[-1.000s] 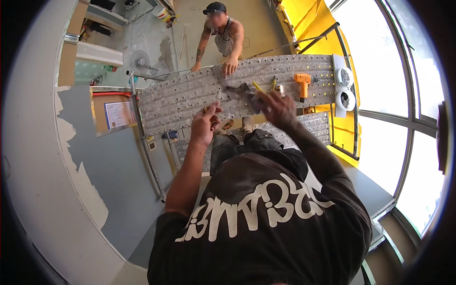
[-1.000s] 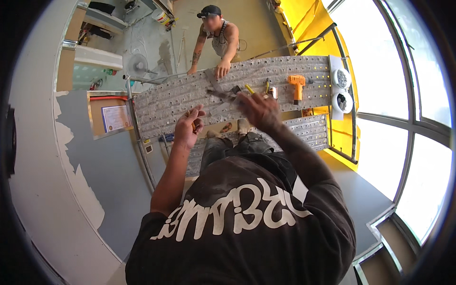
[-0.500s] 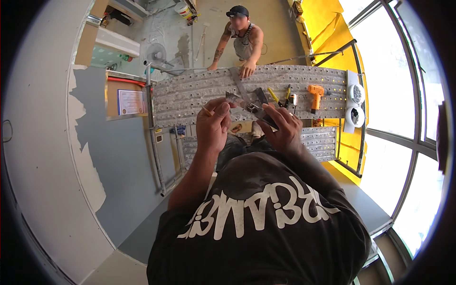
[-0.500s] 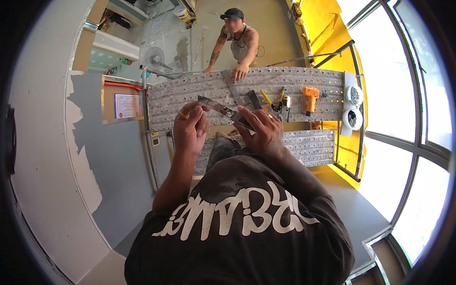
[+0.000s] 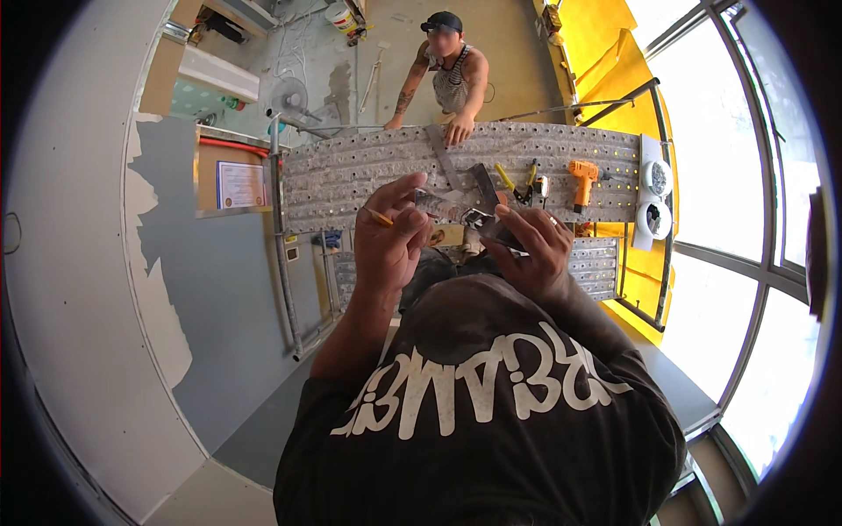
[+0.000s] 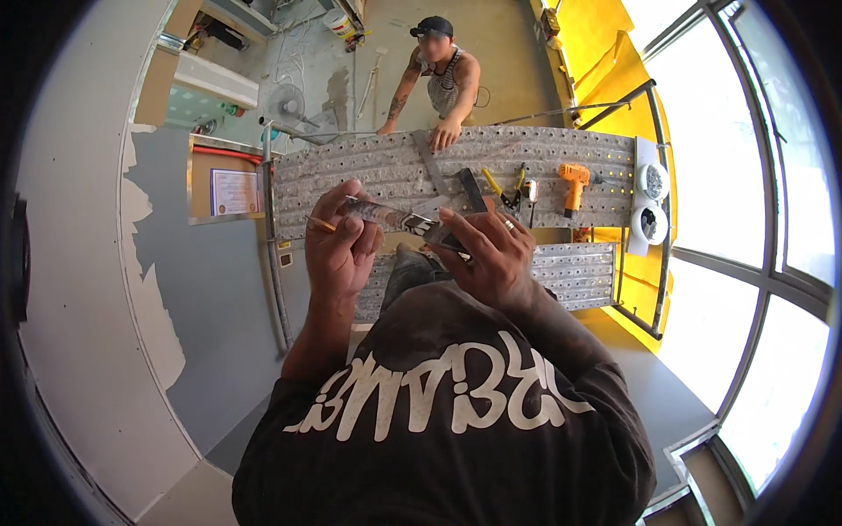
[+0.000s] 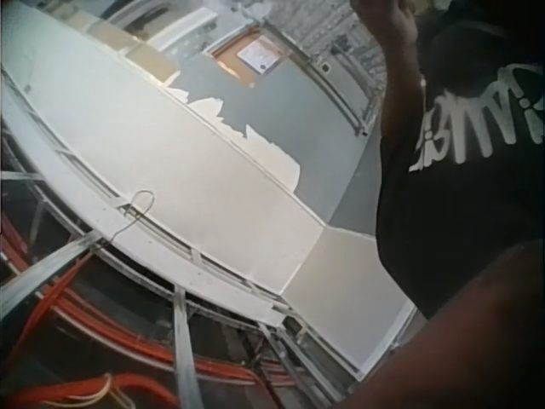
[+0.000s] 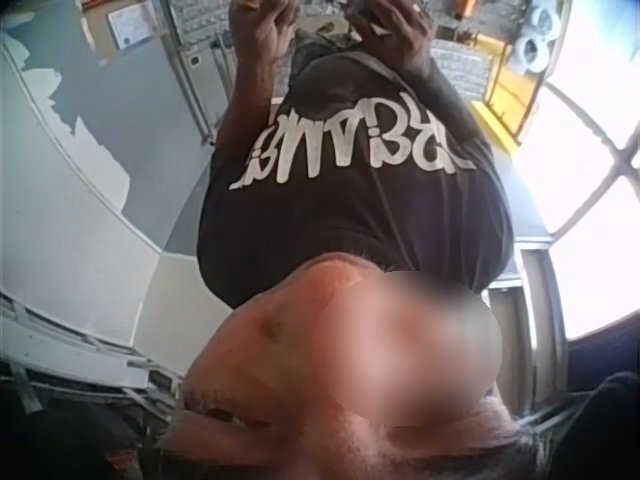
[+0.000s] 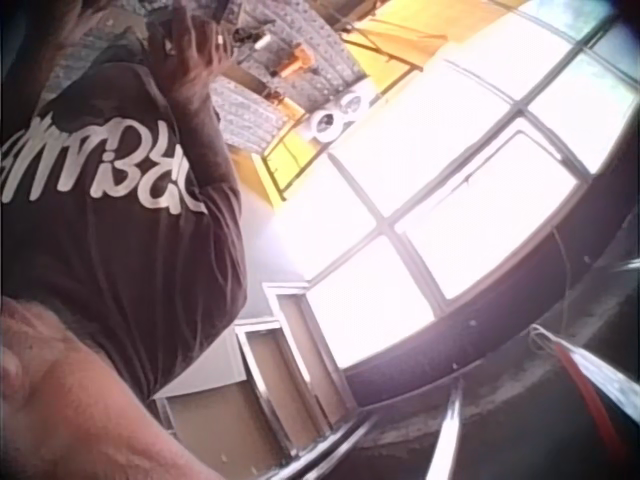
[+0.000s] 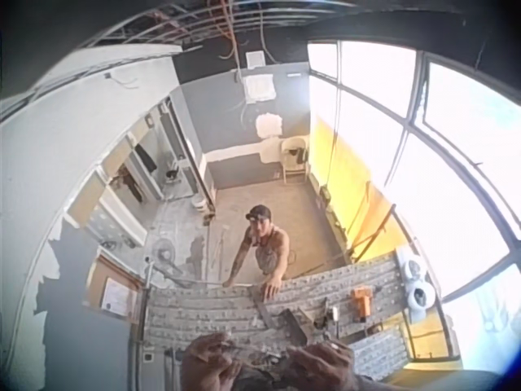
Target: The person measures a section of a drywall corner with a tape measure, marks a metal trim piece with a pencil, and cuts the metal trim using shears.
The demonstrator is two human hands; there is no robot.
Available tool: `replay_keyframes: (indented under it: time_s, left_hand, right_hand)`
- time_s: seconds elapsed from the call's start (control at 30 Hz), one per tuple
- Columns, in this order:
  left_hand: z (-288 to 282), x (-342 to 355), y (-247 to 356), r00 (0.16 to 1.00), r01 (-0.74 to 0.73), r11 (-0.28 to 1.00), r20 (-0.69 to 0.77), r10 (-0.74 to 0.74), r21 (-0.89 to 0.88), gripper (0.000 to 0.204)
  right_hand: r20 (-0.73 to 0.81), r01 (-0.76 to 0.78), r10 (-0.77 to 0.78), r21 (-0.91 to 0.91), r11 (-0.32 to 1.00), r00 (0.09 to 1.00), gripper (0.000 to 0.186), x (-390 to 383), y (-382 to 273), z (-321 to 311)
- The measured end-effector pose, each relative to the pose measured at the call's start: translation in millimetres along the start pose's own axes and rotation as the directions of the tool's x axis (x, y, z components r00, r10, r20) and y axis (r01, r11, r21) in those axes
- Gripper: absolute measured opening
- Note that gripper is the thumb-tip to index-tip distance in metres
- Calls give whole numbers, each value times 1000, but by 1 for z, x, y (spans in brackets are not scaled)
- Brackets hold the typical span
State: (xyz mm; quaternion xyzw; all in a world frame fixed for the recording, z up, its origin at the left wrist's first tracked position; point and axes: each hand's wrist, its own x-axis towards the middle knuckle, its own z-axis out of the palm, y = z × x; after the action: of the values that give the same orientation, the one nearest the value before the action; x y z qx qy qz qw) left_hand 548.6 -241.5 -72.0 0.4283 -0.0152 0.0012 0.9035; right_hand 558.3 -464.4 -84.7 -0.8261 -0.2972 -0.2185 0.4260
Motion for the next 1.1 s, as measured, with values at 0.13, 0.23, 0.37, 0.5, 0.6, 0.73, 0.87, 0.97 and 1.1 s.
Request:
replay_keyframes:
  time_s: [0.13, 0.23, 0.37, 0.5, 0.6, 0.73, 0.87, 0.97, 1.1]
  left_hand:
    - [-6, 0, 2, 996, -4, 998, 85, -1, 56, 40]
    - [-7, 2, 4, 990, -26, 999, 143, 20, 43, 39]
    - [-2, 2, 3, 985, -114, 990, 137, 102, 83, 38]
    - [3, 4, 6, 976, -164, 980, 163, 144, 114, 35]
    - [5, 5, 3, 968, -202, 975, 169, 184, 94, 31]
    - [10, 6, -3, 964, -229, 973, 149, 221, 35, 29]
    - [18, 6, 0, 969, -215, 976, 128, 210, 31, 25]
    - [28, 8, 5, 966, -232, 965, 147, 214, 119, 21]
    - [38, 9, 16, 966, -253, 932, 120, 229, 258, 18]
  right_hand:
    - [-7, 18, -18, -2, 1000, 1000, 59, 4, -2, -7]
    - [-26, 61, -63, -58, 996, 998, 61, 7, -1, -11]
    - [-12, 103, -105, -131, 986, 994, 63, 13, -3, -21]
    - [-39, 123, -129, -144, 982, 991, 63, 13, -3, -23]
    - [-34, 118, -124, -136, 984, 992, 62, 12, -2, -27]
    - [-26, 108, -112, -143, 984, 993, 62, 11, -1, -30]
    - [-20, 110, -114, -121, 986, 993, 63, 13, -1, -35]
    - [9, -102, 101, 92, 991, 995, 52, 10, -5, -32]
    - [606, -679, 471, 734, -20, 641, 43, 11, -12, -48]
